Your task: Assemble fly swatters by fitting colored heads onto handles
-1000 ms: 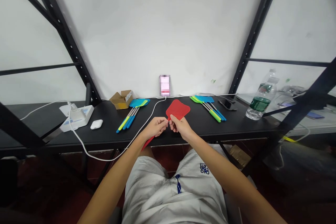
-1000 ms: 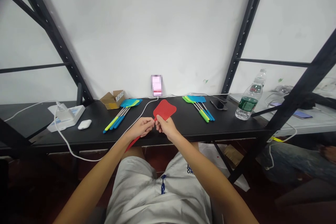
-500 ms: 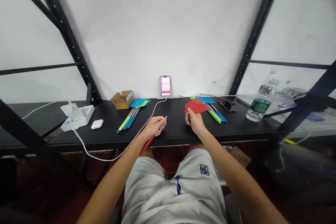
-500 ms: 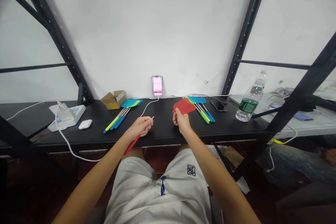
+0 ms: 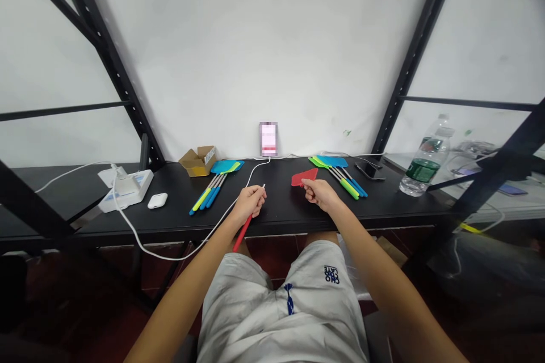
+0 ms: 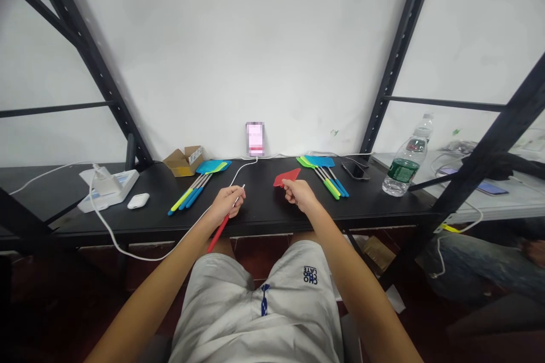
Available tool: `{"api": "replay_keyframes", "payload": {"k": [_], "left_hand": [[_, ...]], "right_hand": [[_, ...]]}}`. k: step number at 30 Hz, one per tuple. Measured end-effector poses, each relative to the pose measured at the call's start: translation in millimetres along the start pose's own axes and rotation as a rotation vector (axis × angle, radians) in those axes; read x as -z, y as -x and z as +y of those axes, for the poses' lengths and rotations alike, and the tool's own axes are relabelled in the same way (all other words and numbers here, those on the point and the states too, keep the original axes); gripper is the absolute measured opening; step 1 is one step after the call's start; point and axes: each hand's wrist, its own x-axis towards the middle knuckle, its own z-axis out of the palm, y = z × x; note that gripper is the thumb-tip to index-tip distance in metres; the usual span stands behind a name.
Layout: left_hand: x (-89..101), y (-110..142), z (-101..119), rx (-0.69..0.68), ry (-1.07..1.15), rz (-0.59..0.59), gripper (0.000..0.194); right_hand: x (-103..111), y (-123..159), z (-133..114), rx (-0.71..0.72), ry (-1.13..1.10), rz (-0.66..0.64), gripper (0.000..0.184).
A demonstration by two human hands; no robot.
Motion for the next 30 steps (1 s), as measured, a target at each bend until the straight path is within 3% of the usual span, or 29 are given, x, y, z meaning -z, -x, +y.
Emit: {"api": "replay_keyframes", "payload": {"k": [4,7,9,15,18,22,30], "left_hand": [[-1.5,1,2,0.005,0.002,0.016,0.027],[-1.9,1,2,-0.003,0.015,0.034,0.026],[-1.5,0,3,-0.006,0.031,0.058,0.024],[-0.9,1,5,-0.029,0.187,0.183,0.018],[-2.7,1,6,-0.07,0.295,0.276,0.016],[-4.9,2,5,-0.095,0.405,0.376,0.015],[-3.1,1,2,-0.152,0.499,0.481,0.017]], "right_hand": [[-2,-1,0,0.012,-0.045,0.084,0.022],[-8,3,1,0.014,0.004,0.062,0.027],[-17,11,2,-0.003,0.111,-0.05,0.031],[-60,51,9,-0.046,0.474,-0.58,0.04],[-80,72,13,-0.068,0.541,-0.705,0.037],[-97,92,21,-0.061,0.63,-0.758,0.033],[-110,99,27,-0.047,0.767,-0.653,0.022]]}}
